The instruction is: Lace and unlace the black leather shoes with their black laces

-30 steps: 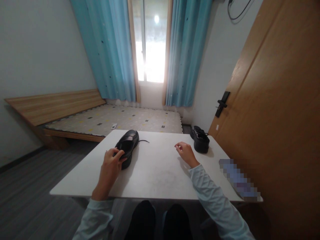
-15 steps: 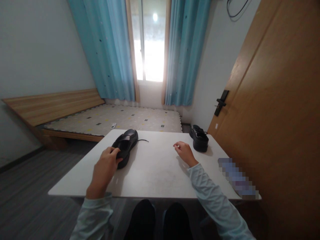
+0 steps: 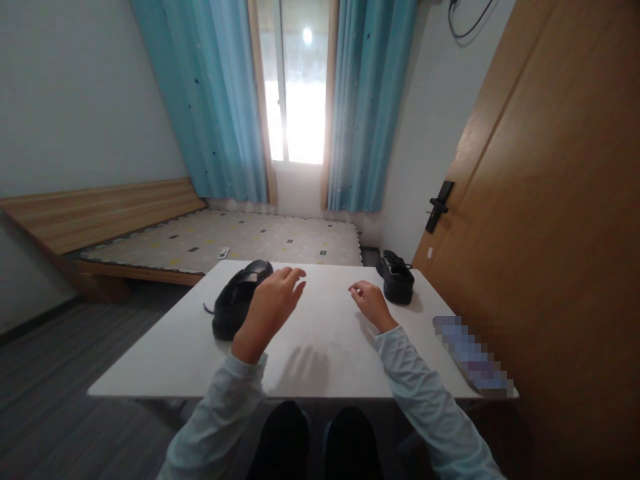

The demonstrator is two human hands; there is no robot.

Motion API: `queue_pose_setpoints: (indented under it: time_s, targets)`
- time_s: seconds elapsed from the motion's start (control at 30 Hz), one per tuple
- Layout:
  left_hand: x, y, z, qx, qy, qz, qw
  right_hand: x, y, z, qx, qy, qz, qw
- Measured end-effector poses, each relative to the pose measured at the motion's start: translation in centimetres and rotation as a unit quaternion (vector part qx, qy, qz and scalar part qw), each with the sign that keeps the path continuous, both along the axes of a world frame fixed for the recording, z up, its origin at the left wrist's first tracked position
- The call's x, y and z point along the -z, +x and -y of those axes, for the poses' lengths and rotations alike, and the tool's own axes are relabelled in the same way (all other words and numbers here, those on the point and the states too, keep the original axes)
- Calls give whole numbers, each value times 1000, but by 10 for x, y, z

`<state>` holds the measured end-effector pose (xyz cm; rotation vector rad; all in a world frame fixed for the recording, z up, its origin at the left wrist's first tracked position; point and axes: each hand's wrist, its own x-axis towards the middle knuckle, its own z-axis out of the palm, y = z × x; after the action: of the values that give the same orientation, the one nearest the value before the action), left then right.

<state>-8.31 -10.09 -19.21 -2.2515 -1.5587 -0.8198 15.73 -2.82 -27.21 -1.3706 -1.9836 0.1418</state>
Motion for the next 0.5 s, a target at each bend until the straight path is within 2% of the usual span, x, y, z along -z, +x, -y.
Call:
queue_pose_setpoints:
  time_s: [0.07, 0.2, 0.37, 0.5]
  targets:
    - [6, 14, -6, 43, 7, 3, 999, -2, 6, -3, 19, 8, -7, 1000]
    - [27, 28, -21, 74, -8, -9, 997, -6, 22, -8, 79, 42, -21, 996]
    - [61, 26, -41, 72, -54, 3, 996, -9, 39, -10, 215, 104, 32, 970]
    - [82, 24, -49, 83, -95, 20, 992, -9, 48, -11, 279, 133, 59, 949]
